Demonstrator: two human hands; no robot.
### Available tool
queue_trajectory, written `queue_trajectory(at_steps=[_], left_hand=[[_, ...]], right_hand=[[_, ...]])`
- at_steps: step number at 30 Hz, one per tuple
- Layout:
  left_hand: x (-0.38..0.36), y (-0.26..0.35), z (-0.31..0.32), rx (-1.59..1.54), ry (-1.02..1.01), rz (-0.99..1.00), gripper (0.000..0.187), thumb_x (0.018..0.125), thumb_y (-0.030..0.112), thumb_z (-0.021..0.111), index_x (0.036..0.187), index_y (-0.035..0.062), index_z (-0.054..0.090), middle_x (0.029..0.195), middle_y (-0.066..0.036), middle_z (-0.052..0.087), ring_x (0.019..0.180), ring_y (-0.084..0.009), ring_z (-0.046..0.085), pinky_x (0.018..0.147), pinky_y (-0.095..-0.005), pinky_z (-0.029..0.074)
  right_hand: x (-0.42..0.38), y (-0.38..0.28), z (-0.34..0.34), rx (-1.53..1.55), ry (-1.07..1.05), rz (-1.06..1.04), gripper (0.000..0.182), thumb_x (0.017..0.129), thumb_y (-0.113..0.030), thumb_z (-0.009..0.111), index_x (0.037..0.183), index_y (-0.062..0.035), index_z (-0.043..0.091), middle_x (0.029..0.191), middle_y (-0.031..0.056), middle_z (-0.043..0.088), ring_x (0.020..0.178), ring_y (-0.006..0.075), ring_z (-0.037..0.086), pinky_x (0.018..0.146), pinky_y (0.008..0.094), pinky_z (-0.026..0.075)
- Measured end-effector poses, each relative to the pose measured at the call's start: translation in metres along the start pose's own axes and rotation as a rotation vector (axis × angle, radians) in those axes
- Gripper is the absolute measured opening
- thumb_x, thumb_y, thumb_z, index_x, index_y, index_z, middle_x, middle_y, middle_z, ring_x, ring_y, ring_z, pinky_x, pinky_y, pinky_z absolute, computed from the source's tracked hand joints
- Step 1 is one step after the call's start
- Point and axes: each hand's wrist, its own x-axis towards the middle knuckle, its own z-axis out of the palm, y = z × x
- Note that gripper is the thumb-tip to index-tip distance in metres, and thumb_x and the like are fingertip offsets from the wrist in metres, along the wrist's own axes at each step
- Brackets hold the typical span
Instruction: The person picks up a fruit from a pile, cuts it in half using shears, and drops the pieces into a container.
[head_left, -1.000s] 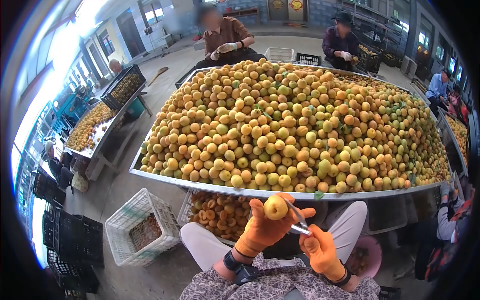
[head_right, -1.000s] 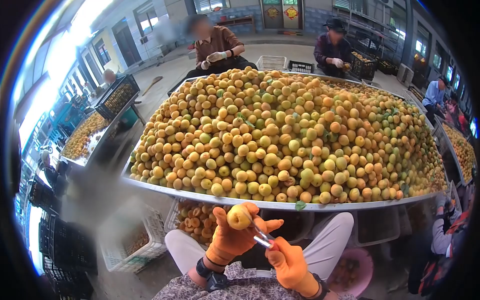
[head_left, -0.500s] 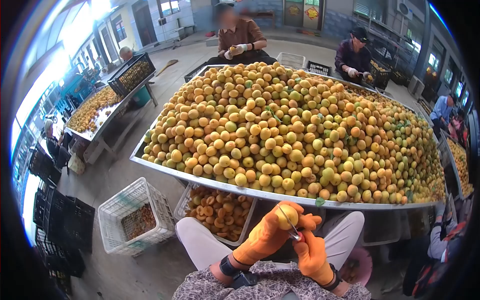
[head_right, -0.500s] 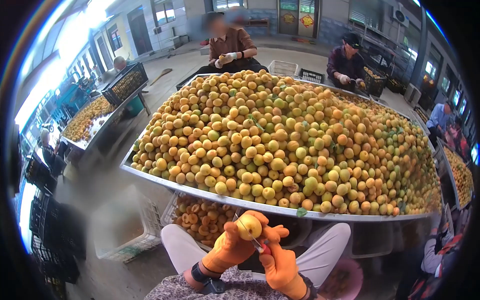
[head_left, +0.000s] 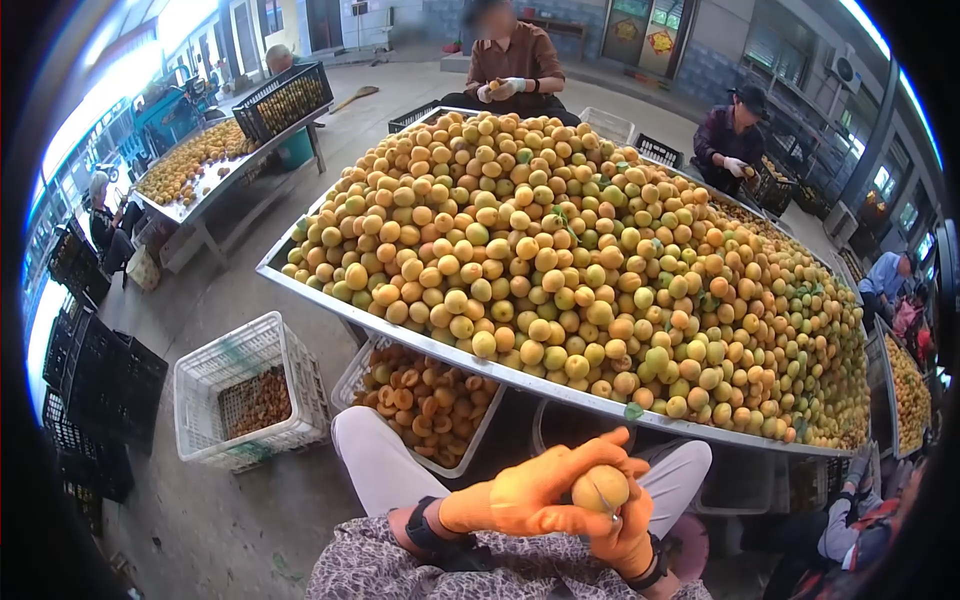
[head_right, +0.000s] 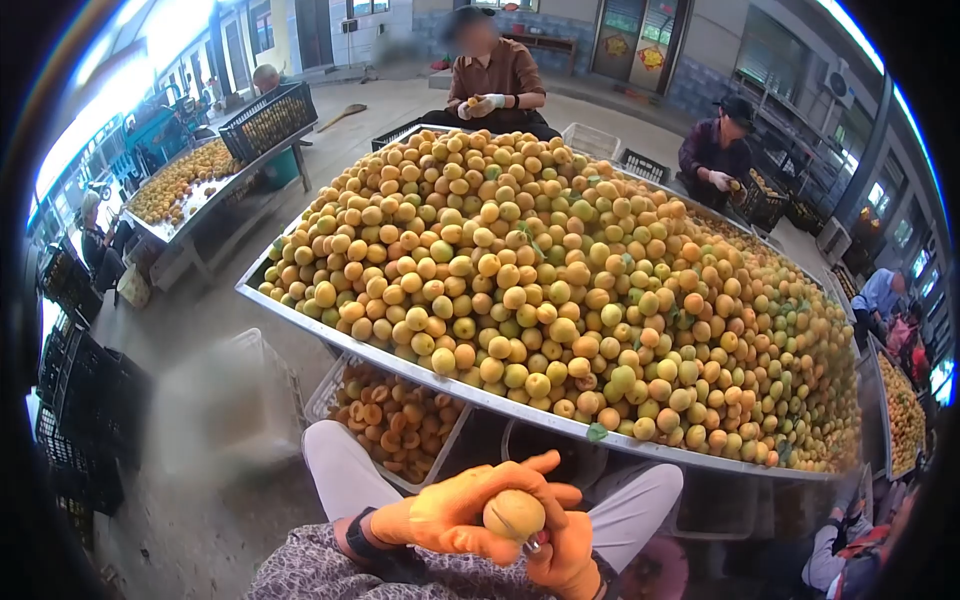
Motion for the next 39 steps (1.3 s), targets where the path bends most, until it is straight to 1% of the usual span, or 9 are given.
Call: queue_trajectory(at_steps=[6, 9, 13, 15, 22, 28, 30, 37, 39], left_hand=[[0.012, 0.028, -0.011, 0.822, 0.02, -0.255, 0.069, 0.074, 0.041, 0.08, 0.125, 0.0036, 0.053, 0.125, -0.018, 0.061, 0.125, -0.0402, 0.051, 0.119, -0.045, 0.012], [0.008, 0.016, 0.003, -0.173, 0.085, -0.102, 0.069, 0.076, 0.037, 0.08, 0.126, -0.0001, 0.051, 0.121, -0.018, 0.062, 0.127, -0.0387, 0.049, 0.119, -0.0481, 0.005], [0.002, 0.004, 0.019, -0.467, 0.214, -0.101, 0.075, 0.08, 0.039, 0.077, 0.133, -0.0026, 0.045, 0.12, -0.019, 0.062, 0.127, -0.0362, 0.05, 0.117, -0.0492, 0.017], [-0.002, 0.012, 0.013, -0.3, 0.251, -0.093, 0.065, 0.082, 0.027, 0.077, 0.133, 0.0018, 0.047, 0.12, -0.018, 0.061, 0.115, -0.0287, 0.058, 0.108, -0.0412, 0.038], [0.02, 0.055, -0.023, 0.855, -0.03, 0.012, 0.059, 0.067, 0.017, 0.085, 0.118, 0.001, 0.059, 0.091, -0.01, 0.07, 0.082, -0.0345, 0.067, 0.115, -0.0514, 0.024], [0.012, 0.016, 0.016, -0.384, 0.14, -0.124, 0.073, 0.075, 0.039, 0.08, 0.129, -0.0013, 0.052, 0.115, -0.012, 0.064, 0.116, -0.0204, 0.057, 0.117, -0.0462, 0.021], [0.01, 0.017, 0.015, -0.282, 0.233, -0.135, 0.072, 0.079, 0.038, 0.078, 0.131, -0.002, 0.049, 0.114, -0.011, 0.064, 0.115, -0.0215, 0.058, 0.117, -0.0442, 0.022], [0.025, 0.059, -0.024, 0.915, -0.073, -0.012, 0.06, 0.066, 0.01, 0.083, 0.12, 0.0044, 0.059, 0.097, -0.015, 0.067, 0.09, -0.0386, 0.064, 0.113, -0.0517, 0.028], [0.029, 0.056, -0.032, 0.801, -0.178, -0.02, 0.068, 0.066, 0.018, 0.085, 0.127, 0.0049, 0.056, 0.103, -0.013, 0.067, 0.095, -0.0323, 0.064, 0.112, -0.0505, 0.029]], right_hand=[[-0.006, 0.023, 0.003, -0.068, -0.071, 0.096, 0.05, 0.098, -0.044, 0.042, 0.102, 0.0031, 0.06, 0.087, 0.0152, 0.068, 0.07, 0.0329, 0.068, 0.063, 0.0336, 0.054], [0.014, 0.008, 0.023, 0.117, 0.183, -0.088, 0.042, 0.097, -0.036, 0.044, 0.106, 0.0018, 0.062, 0.094, 0.0146, 0.067, 0.085, 0.0301, 0.069, 0.072, 0.037, 0.054], [0.018, 0.013, 0.024, 0.065, 0.204, -0.233, 0.041, 0.097, -0.034, 0.046, 0.106, 0.0019, 0.063, 0.093, 0.0136, 0.068, 0.085, 0.0288, 0.069, 0.073, 0.0367, 0.054], [0.014, 0.007, 0.018, 0.099, 0.113, -0.124, 0.045, 0.098, -0.04, 0.044, 0.106, 0.0015, 0.062, 0.095, 0.0144, 0.066, 0.086, 0.0278, 0.067, 0.073, 0.0361, 0.053], [0.003, 0.021, 0.024, 0.158, 0.035, 0.043, 0.039, 0.099, -0.034, 0.045, 0.096, 0.002, 0.061, 0.073, 0.0119, 0.063, 0.061, 0.026, 0.064, 0.055, 0.0324, 0.048], [-0.036, 0.058, 0.057, 0.489, 0.361, 0.488, 0.033, 0.088, -0.018, 0.062, 0.118, -0.0051, 0.055, 0.113, 0.0098, 0.057, 0.099, 0.0255, 0.06, 0.078, 0.0371, 0.05], [-0.008, 0.03, 0.036, 0.196, 0.234, -0.041, 0.034, 0.091, -0.035, 0.061, 0.103, -0.0039, 0.061, 0.099, 0.0067, 0.065, 0.093, 0.0223, 0.065, 0.081, 0.0338, 0.051], [0.011, 0.018, 0.01, 0.252, -0.042, 0.126, 0.051, 0.1, -0.04, 0.039, 0.107, 0.0052, 0.062, 0.083, 0.0098, 0.067, 0.072, 0.0211, 0.065, 0.065, 0.0306, 0.051], [0.014, 0.019, 0.013, 0.284, -0.045, 0.064, 0.039, 0.097, -0.03, 0.043, 0.106, 0.0039, 0.061, 0.085, 0.0084, 0.066, 0.075, 0.0202, 0.065, 0.069, 0.0309, 0.05]])
